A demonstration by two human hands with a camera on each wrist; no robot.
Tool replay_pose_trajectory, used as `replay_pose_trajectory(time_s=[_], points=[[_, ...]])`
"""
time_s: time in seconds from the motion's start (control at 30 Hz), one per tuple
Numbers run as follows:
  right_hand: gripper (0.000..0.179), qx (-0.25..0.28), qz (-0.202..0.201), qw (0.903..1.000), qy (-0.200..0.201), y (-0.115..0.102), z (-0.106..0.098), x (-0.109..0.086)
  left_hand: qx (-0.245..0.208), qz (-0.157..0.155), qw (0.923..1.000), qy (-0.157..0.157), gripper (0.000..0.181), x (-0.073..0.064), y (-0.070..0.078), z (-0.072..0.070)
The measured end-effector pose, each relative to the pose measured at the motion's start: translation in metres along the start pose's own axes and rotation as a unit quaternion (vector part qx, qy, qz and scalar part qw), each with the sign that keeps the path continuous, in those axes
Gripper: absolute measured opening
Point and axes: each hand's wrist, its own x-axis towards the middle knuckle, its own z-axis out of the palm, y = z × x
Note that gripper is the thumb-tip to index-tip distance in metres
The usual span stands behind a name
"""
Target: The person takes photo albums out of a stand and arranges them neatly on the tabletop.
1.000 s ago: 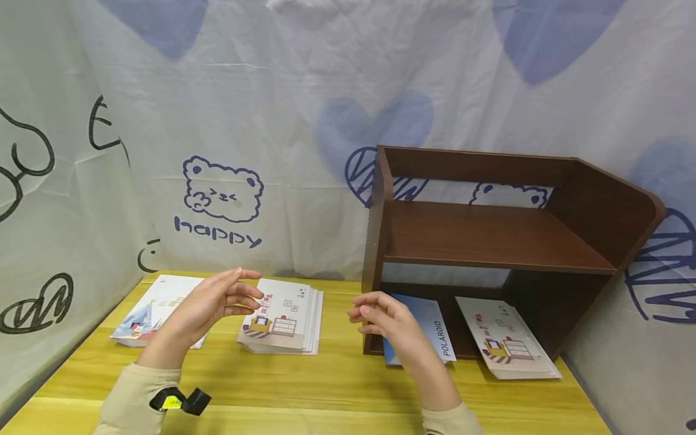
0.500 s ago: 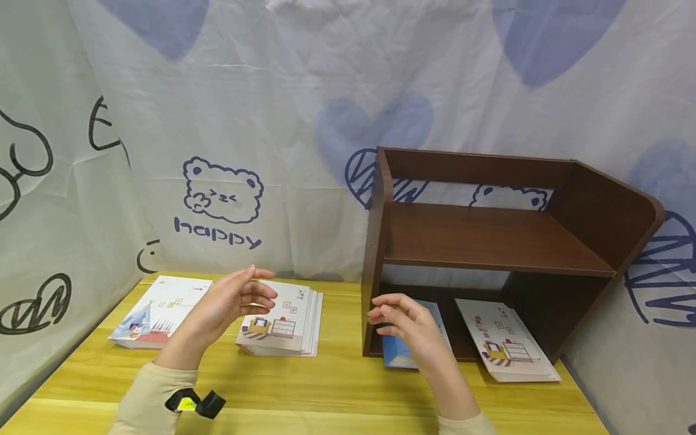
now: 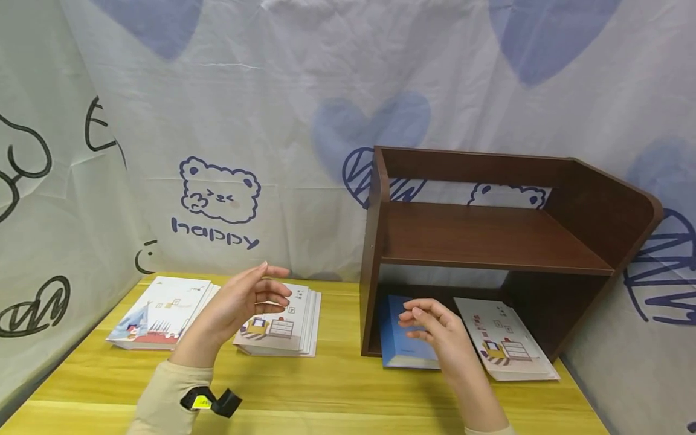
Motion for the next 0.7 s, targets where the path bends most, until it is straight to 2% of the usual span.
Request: replay_pose_trajectory(time_s=[0.17, 0.33, 0.7], points=[[0.021, -0.008, 0.002, 0.9999, 0.012, 0.0, -0.01, -0.005, -0.007, 0.002, 0.9999, -0.01, 0.055, 0.001, 0.002, 0.007], [0.02, -0.023, 0.015, 0.9993, 0.026, 0.0, -0.02, -0.011, -0.029, -0.001, 0.9996, -0.006, 0.054, 0.001, 0.002, 0.015], [0.022, -0.015, -0.002, 0.9989, 0.044, 0.001, -0.037, -0.022, -0.062, -0.005, 0.998, -0.009, 0.053, 0.005, 0.0, 0.035]])
